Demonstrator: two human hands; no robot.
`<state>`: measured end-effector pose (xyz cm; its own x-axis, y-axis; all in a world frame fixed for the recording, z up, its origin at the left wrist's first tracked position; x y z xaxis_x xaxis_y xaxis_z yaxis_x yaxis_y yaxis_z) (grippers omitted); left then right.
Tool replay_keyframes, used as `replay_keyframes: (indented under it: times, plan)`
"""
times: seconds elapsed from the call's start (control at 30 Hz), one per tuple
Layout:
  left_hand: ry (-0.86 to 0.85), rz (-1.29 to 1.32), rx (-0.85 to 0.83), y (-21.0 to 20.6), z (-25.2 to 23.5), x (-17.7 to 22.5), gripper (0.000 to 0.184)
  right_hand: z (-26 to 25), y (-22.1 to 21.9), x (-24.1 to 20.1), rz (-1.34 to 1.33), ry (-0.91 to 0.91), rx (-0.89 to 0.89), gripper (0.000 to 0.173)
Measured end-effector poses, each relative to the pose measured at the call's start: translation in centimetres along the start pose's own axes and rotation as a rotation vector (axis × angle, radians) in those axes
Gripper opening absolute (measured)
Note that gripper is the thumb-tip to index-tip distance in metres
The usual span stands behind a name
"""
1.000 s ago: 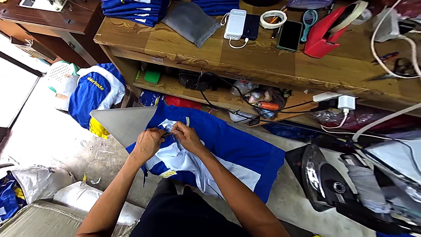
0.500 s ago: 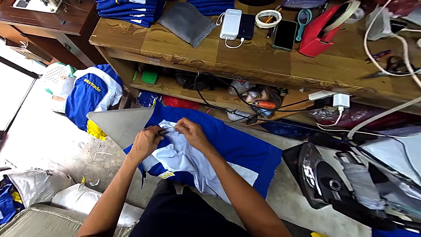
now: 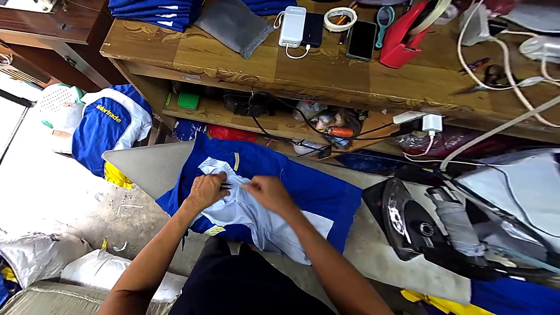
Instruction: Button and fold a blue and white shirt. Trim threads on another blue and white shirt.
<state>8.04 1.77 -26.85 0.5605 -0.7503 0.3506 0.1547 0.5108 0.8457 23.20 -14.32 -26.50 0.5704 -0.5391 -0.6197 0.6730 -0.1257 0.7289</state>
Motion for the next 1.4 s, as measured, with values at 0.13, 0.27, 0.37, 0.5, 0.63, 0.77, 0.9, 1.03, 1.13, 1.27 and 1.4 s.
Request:
replay_keyframes:
  times: [0.13,0.27,0.37,0.5,0.63,0.77,0.9,1.03,1.13,1.27,1.4]
  plan:
    - [0.040,-0.031,-0.036,-0.9,1.2,0.2,0.034,1.6,-4.3,-2.0,0.183,-0.080,-0.128,0.049]
    - [0.036,0.030,0.017,-0.7,1.4,-0.1,0.032,1.6,-4.3,-0.4,0.032,-0.043,-0.052,0.030]
    - [0.082,0.275,0.305,1.3,1.7,-1.7,0.030,1.8,-3.6,1.9,-0.183,-0.043,0.071,0.029]
    - [0.051,0.510,0.566,3.7,2.3,-2.9,0.018,1.7,-3.8,3.0,-0.483,-0.057,0.115,0.022]
    - [-0.093,0.763,0.518,4.4,2.6,-3.1,0.008,1.5,-3.7,1.8,-0.726,-0.016,0.086,0.017]
    - [-0.222,0.876,0.335,3.5,3.4,-3.8,0.004,0.9,-3.8,1.1,-0.966,-0.048,0.087,0.010]
    - [-0.215,0.813,0.265,2.4,4.0,-4.3,0.007,0.9,-3.7,0.2,-1.150,-0.083,0.052,0.007]
    - [-0.216,0.775,0.241,1.5,4.5,-4.2,0.008,0.7,-4.0,-0.6,-0.507,-0.013,0.091,0.048]
    - [-0.239,0.750,0.222,0.9,5.1,-3.9,0.010,0.5,-4.3,-1.0,-0.342,-0.046,0.013,0.032]
    - [-0.016,0.345,0.248,1.0,5.7,-3.6,0.021,0.7,-5.5,0.3,-0.766,-0.059,0.046,0.013]
    - [0.185,0.136,0.329,1.9,5.9,-1.7,0.027,1.1,-5.9,1.0,-1.093,-0.128,0.005,0.005]
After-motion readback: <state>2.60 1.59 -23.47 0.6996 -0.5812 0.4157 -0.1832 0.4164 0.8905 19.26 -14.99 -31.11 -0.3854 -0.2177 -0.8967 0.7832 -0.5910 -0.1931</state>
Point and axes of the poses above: each hand's wrist, its own z-axis away from the middle knuckle, its own y-axis out of the back of the hand, x = y × z, the point moved 2 cm from there along -z, towards the middle knuckle, and after that the axes turned 8 degrees about x, right-handed, at the moved point
